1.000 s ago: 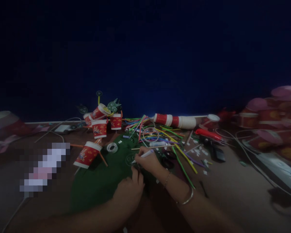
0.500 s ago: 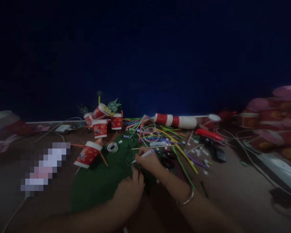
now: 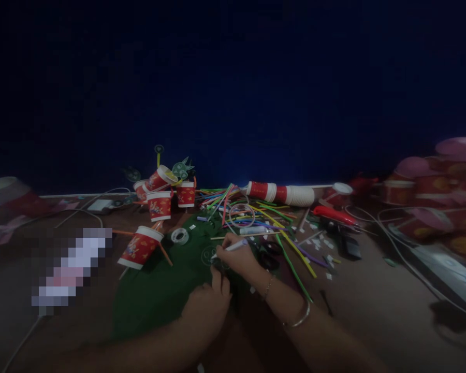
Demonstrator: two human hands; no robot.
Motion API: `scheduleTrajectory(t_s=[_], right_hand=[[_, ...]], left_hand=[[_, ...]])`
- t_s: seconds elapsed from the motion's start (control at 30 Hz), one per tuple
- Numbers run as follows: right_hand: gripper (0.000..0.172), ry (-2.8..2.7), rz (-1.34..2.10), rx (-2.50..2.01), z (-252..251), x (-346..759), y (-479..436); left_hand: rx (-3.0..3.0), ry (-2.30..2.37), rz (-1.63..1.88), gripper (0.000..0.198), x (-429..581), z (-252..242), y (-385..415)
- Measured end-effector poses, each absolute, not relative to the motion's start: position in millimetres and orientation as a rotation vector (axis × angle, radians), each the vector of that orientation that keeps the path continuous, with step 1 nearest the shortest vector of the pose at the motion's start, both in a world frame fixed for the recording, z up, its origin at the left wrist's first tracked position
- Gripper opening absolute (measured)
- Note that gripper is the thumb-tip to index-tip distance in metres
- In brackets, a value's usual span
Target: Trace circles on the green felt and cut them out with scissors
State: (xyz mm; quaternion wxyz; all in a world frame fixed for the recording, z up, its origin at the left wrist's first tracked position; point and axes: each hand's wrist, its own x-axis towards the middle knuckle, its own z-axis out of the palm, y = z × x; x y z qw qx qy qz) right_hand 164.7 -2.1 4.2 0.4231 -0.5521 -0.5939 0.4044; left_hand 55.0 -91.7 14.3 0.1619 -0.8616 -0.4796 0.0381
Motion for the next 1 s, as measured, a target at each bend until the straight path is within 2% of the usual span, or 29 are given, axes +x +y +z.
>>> scheduleTrajectory(t_s=[0.6,0.83,1.0], right_hand=[[0.016,-1.562,0.954,-1.437,5,165,-3],[0.024,-1.308,1.097,-1.352,14,165,-2],[0.023,-1.249,1.031,-1.323,12,168,1]], left_hand=[[-2.468,-1.361,0.131,0.036,55,13,-92],[-2.466,-1.373,0.133,0.035,55,15,-92],[-2.47,-1.382,0.15,0.035,56,15,-90]])
